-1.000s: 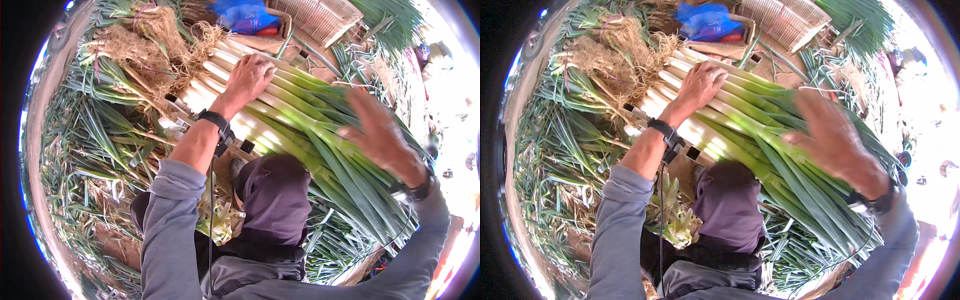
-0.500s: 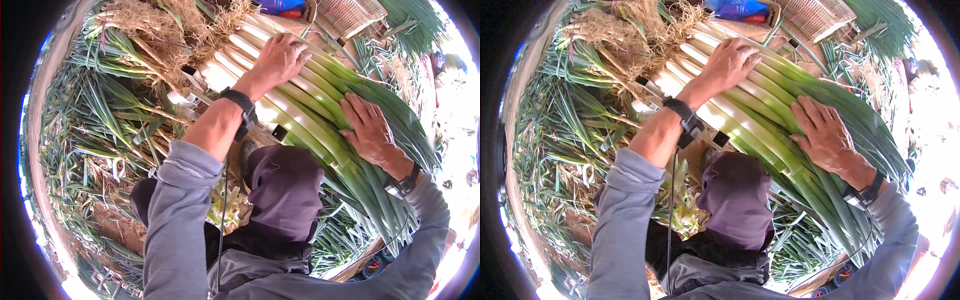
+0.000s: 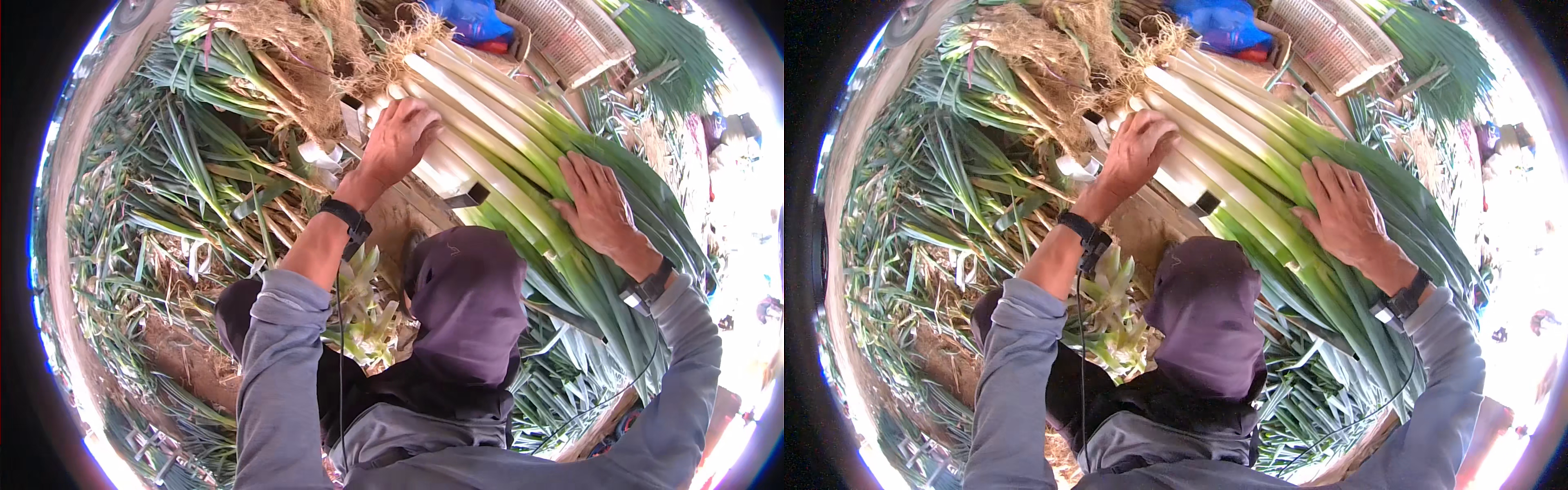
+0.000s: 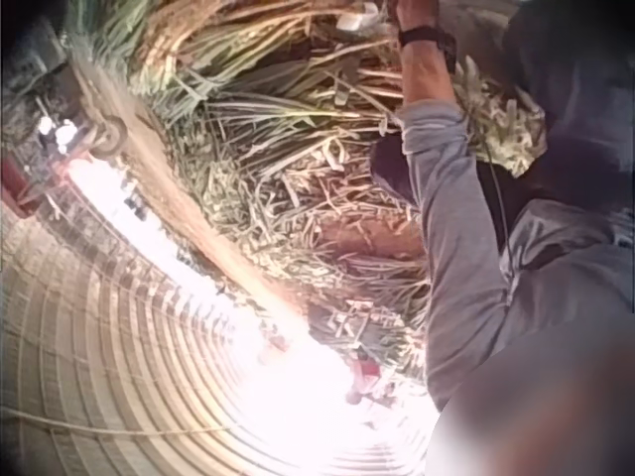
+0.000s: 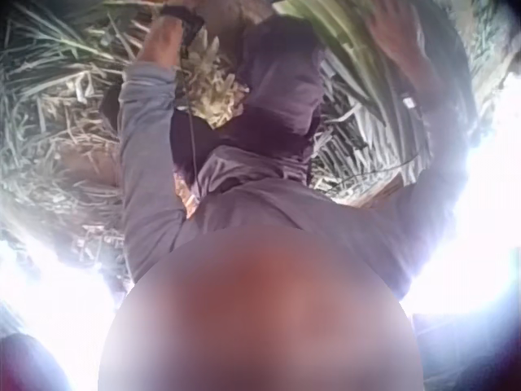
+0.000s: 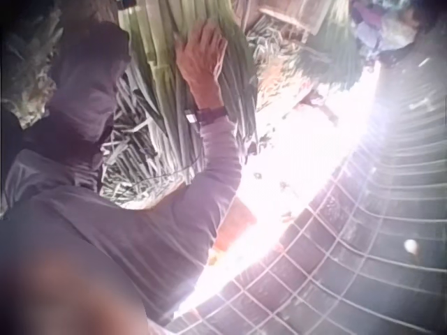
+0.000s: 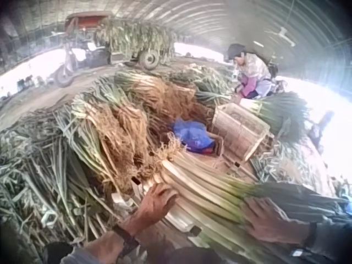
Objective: Cleaning and bunching leeks in an agricultural processing facility.
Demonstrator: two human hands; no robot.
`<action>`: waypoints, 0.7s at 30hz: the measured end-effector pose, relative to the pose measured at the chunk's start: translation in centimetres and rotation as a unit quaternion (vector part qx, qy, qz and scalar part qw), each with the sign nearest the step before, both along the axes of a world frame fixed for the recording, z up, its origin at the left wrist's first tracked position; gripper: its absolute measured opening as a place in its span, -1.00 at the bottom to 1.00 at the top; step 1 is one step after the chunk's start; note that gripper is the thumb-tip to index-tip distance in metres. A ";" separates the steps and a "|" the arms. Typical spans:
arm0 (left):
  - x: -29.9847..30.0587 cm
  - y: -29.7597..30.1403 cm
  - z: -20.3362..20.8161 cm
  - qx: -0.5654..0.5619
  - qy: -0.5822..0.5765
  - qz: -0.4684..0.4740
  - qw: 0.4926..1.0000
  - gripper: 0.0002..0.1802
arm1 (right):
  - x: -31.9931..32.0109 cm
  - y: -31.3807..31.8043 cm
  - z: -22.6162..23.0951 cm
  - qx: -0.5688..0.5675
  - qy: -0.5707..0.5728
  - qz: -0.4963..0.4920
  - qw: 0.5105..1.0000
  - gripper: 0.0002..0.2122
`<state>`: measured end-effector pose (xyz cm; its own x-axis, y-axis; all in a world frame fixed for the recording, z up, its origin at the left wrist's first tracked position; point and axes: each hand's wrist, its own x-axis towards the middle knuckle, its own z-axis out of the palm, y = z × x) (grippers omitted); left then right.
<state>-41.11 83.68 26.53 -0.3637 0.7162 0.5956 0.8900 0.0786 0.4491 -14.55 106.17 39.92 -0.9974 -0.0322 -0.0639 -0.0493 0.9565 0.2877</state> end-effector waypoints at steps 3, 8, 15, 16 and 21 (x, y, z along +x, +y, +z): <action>0.5 0.5 -0.3 0.019 0.027 0.070 0.997 -0.82 | -0.1 0.0 -0.1 -0.005 0.018 0.010 1.000 -0.38; 1.0 0.8 -0.4 0.022 0.045 0.091 0.995 -0.83 | -0.5 0.1 0.6 -0.050 0.040 0.023 0.998 -0.41; 1.5 0.8 -0.4 0.032 0.049 0.096 0.994 -0.85 | -0.1 1.1 3.4 -0.020 -0.004 0.084 0.996 -0.48; 1.4 0.7 -0.2 0.032 0.047 0.092 0.994 -0.85 | -0.3 1.4 3.8 -0.002 -0.033 0.097 0.995 -0.50; 0.5 1.4 1.1 -0.025 0.050 0.091 0.994 -0.84 | -0.3 2.1 2.8 -0.028 -0.060 0.089 0.994 -0.50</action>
<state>-40.61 85.04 27.58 -0.4300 0.6735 0.6013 0.8995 0.2620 0.3497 -14.87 108.25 42.71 -0.9609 -0.2145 -0.1749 -0.2501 0.9437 0.2166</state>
